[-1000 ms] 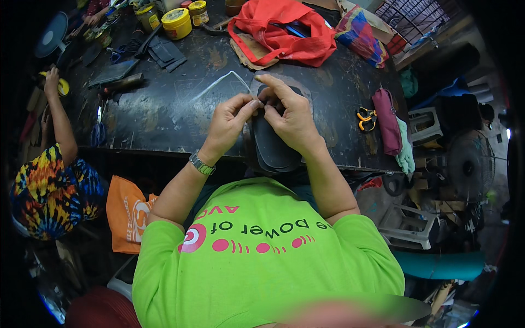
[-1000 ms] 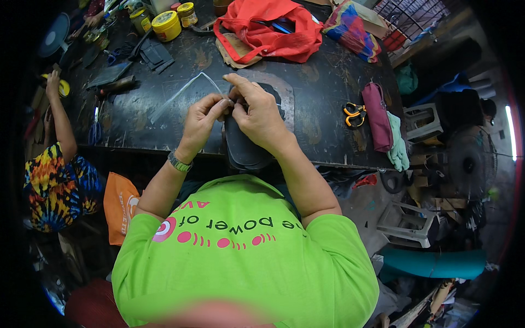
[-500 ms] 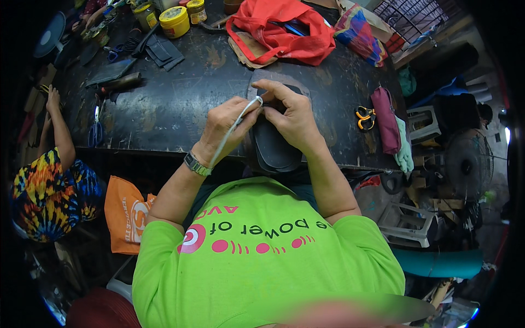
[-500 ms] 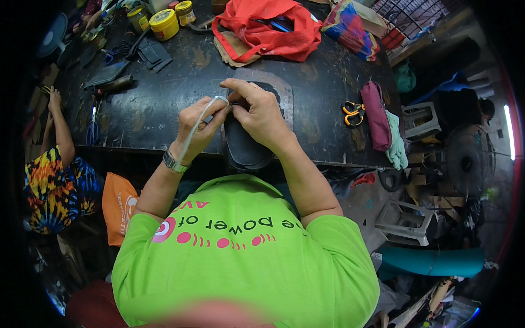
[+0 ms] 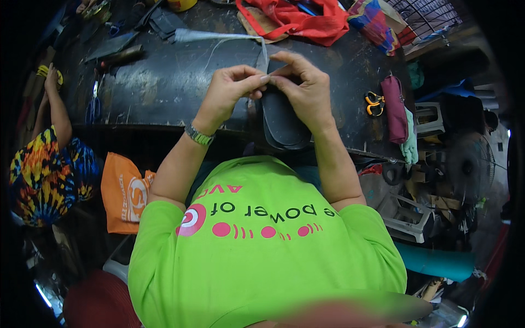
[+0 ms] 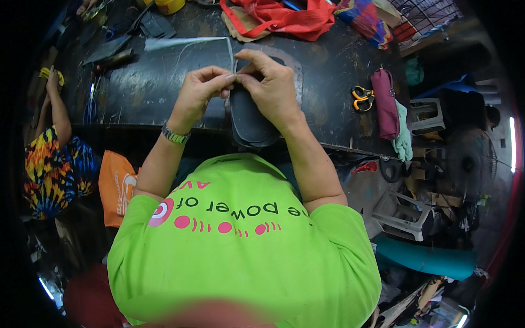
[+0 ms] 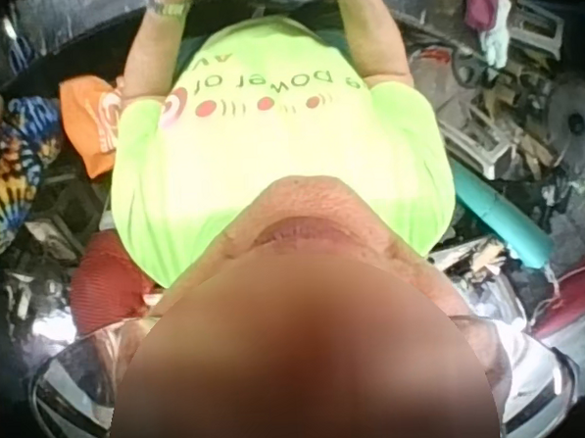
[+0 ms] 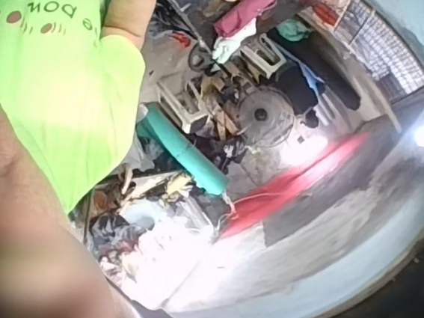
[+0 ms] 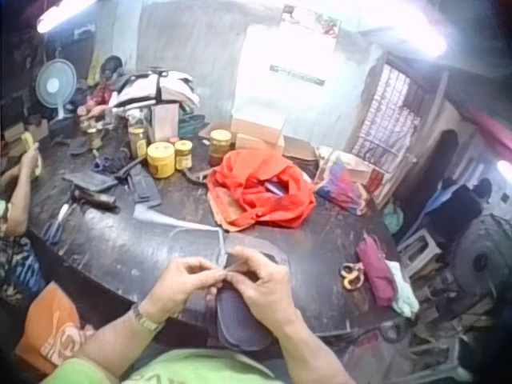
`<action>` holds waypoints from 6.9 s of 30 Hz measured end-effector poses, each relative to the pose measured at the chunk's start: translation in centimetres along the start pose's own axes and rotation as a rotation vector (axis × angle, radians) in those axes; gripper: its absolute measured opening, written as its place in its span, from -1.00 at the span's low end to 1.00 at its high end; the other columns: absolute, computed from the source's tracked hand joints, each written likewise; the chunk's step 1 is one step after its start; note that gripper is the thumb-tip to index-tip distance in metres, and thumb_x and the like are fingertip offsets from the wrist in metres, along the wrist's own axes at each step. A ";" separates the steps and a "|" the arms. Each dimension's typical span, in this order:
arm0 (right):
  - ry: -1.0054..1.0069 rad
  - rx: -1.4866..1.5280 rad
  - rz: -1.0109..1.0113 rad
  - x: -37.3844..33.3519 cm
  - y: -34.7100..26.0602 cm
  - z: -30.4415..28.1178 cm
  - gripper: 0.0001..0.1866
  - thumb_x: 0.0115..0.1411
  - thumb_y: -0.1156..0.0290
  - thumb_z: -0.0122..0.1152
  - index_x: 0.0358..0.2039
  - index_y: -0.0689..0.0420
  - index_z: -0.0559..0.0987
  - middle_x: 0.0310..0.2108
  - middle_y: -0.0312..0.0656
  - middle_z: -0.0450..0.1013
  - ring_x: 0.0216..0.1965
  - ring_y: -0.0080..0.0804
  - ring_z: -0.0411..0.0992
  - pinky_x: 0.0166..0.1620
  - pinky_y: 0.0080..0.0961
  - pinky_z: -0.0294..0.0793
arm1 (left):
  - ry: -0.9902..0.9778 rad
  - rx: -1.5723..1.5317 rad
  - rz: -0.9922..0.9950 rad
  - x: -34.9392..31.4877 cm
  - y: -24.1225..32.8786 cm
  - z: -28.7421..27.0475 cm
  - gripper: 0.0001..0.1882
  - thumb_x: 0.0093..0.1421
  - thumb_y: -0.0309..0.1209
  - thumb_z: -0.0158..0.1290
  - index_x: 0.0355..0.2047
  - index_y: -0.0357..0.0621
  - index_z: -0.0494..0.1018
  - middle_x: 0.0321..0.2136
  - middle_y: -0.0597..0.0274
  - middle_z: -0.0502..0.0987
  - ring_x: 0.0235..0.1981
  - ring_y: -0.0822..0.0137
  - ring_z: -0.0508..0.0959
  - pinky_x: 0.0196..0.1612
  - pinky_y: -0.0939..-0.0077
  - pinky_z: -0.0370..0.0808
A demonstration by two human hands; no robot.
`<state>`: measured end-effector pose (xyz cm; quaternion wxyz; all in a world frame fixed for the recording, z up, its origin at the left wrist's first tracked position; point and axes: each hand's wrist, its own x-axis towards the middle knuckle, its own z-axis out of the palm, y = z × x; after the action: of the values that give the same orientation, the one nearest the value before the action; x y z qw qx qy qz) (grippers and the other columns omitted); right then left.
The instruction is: The person stacks black shoe insoles on a workbench, aligns them, and ties the stack with a white string. They then place the tied bundle into a red bag along with other items.
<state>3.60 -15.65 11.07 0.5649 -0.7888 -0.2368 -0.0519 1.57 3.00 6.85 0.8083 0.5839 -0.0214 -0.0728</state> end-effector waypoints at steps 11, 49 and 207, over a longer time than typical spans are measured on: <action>-0.009 -0.133 -0.191 -0.3 -0.1 0.2 -0.68 0.04 0.67 0.24 -0.14 0.18 0.63 -0.43 -0.16 0.54 -0.39 -0.38 0.53 -0.27 -0.49 0.53 | -0.151 0.007 -0.067 0.7 0.2 -0.8 -0.81 0.27 -0.32 0.20 -0.24 -0.18 0.63 -0.43 0.40 0.61 -0.47 0.65 0.53 -0.43 0.79 0.39; -0.031 -0.186 -0.133 -0.9 -0.1 -0.5 -0.86 0.05 0.64 0.23 -0.32 0.28 0.57 -0.40 -0.21 0.52 -0.37 -0.48 0.49 -0.24 -0.59 0.46 | -0.107 0.564 0.241 0.3 1.7 -1.3 -0.83 0.24 -0.34 0.24 -0.28 -0.18 0.65 -0.46 0.39 0.61 -0.47 0.62 0.49 -0.41 0.72 0.44; -0.473 -0.187 -0.154 17.3 15.8 -13.1 -0.64 0.17 0.47 0.25 0.00 0.20 0.57 -0.13 -0.09 0.57 -0.13 -0.31 0.54 0.02 -0.38 0.49 | 0.523 0.849 0.734 18.3 -2.4 3.8 -0.30 0.09 -0.49 0.06 0.30 -0.21 0.26 -0.03 -0.12 0.38 -0.02 -0.10 0.46 0.10 0.20 0.41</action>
<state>28.14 -26.13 8.05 0.4131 -0.8073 -0.4158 0.0692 18.97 -3.93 4.81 0.4563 0.8076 -0.0492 0.3704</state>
